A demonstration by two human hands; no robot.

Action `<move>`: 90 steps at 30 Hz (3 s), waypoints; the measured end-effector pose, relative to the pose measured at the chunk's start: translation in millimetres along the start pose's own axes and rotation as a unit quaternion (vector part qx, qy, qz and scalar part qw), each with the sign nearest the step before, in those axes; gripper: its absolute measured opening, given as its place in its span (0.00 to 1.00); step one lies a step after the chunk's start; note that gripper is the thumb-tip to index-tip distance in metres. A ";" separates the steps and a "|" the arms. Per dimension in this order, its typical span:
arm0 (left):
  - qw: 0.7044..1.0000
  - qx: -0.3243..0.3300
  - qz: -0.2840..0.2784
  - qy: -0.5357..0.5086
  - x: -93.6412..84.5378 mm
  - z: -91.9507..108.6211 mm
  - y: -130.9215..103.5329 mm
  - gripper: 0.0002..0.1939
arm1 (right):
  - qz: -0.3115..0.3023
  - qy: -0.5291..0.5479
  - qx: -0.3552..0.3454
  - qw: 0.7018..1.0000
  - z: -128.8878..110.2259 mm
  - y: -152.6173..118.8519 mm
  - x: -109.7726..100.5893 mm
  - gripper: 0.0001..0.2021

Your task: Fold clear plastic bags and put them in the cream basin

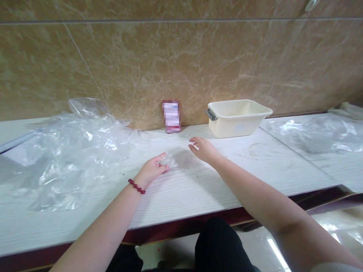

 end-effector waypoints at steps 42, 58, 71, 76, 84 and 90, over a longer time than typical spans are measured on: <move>0.690 0.355 0.263 0.574 68.0 65.9 -75.3 0.30 | -0.004 0.732 0.234 0.640 -47.5 -27.4 66.6 0.11; 0.630 0.378 0.188 0.652 104.0 50.7 -89.3 0.22 | -0.043 0.580 0.354 0.732 -9.2 -42.6 85.3 0.06; 0.982 0.079 -0.006 -0.169 18.5 25.5 -21.3 0.28 | 0.022 0.705 0.145 0.694 -34.6 -11.4 46.8 0.11; 0.963 0.096 -0.098 -0.231 35.9 37.4 -33.9 0.36 | -0.024 0.704 0.132 0.697 -48.3 -15.3 48.9 0.12; 0.979 0.155 -0.026 -0.130 24.4 37.2 -27.4 0.25 | -0.038 0.673 0.108 0.731 -51.7 -15.8 49.7 0.13; 0.979 0.204 0.013 0.014 22.5 38.7 -24.8 0.27 | -0.045 0.497 0.126 0.857 -28.0 -17.7 53.9 0.08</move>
Point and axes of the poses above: each hand's wrist, its own y-axis towards the middle knuckle, its own x-axis out of the palm, z = x × y, the point moved 10 cm from there along y, towards the middle knuckle, and after that the axes turned 13 degrees about -x, right-handed, at the moved point
